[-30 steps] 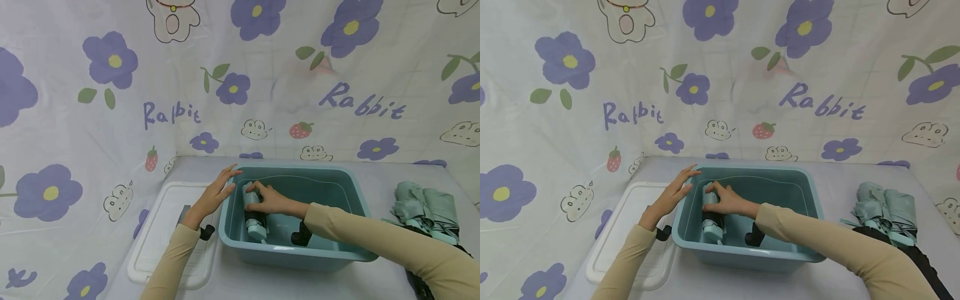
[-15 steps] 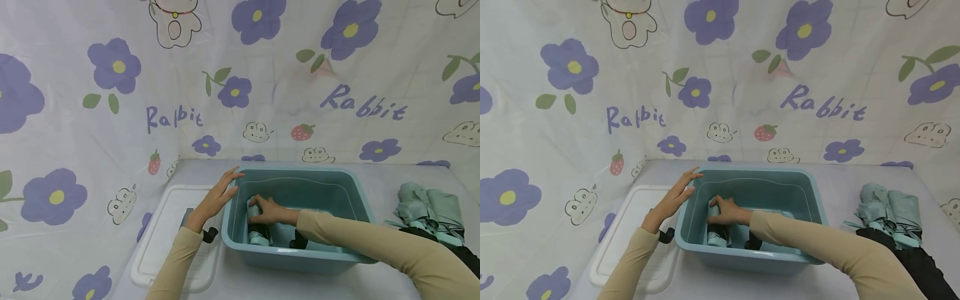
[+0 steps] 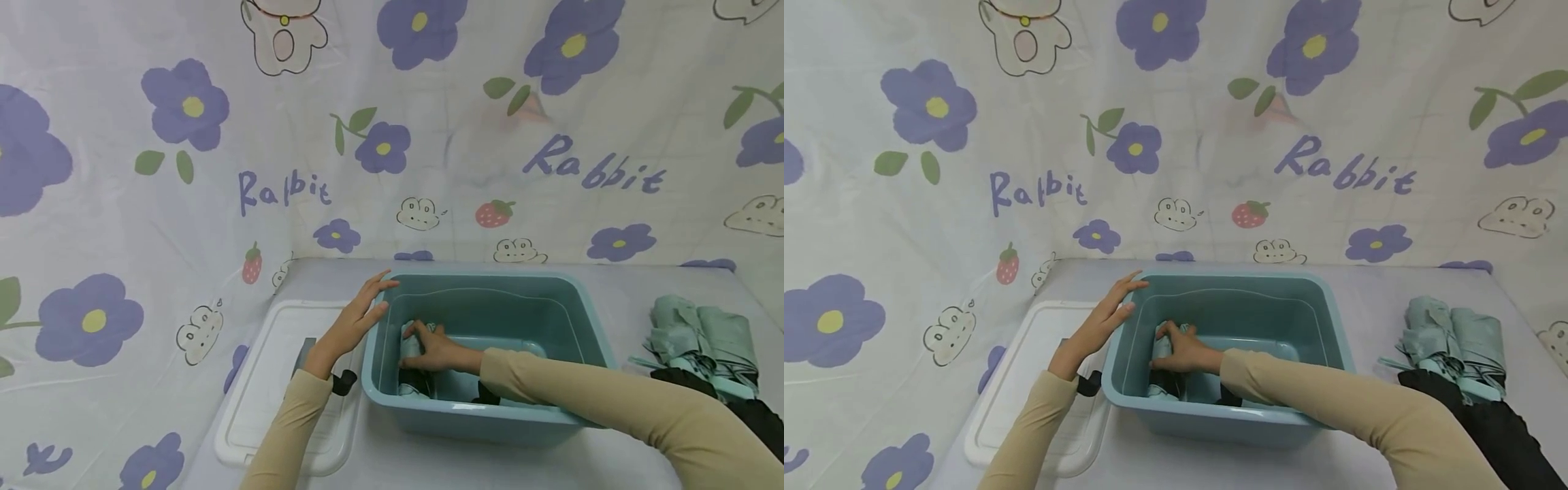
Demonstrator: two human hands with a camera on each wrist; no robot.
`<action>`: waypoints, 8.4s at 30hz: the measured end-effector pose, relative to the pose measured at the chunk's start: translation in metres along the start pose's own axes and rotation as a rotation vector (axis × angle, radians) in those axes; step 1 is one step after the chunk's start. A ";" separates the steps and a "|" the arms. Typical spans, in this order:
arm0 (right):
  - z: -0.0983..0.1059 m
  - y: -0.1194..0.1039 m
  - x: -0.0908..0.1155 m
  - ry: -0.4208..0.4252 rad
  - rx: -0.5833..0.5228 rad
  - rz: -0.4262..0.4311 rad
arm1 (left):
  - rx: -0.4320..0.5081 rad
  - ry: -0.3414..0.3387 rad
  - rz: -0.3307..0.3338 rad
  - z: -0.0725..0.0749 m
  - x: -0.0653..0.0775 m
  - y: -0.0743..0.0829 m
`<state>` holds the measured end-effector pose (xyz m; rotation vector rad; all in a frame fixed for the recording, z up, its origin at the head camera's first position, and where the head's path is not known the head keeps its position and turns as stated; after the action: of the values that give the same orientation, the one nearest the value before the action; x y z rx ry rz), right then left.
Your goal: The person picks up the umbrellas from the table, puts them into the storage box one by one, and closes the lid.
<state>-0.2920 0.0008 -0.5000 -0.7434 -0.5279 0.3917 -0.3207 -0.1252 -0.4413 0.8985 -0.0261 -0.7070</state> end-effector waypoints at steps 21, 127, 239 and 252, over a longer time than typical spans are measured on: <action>0.031 -0.007 0.028 -0.384 -0.013 -0.102 | 0.009 0.010 -0.018 -0.002 -0.005 -0.001; 0.198 0.061 0.240 0.629 0.240 0.172 | 0.074 0.028 -0.056 0.003 0.004 0.034; 0.165 0.212 0.266 0.470 0.441 -0.226 | 0.140 0.041 -0.071 0.002 0.002 0.033; 0.182 0.186 0.263 0.514 0.425 -0.090 | 0.149 0.041 -0.076 0.000 0.002 0.034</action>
<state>-0.2149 0.3577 -0.4400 -0.3823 0.0120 0.2043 -0.3003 -0.1122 -0.4176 1.0613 -0.0085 -0.7644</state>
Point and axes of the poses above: each hand's wrist, its own x-axis away from the middle knuckle, its own z-axis out of the back of the hand, y = z × x, the point moved 8 cm from there along -x, towards the middle knuckle, and after that the axes turned 2 degrees about -y, right-handed, at the moved point
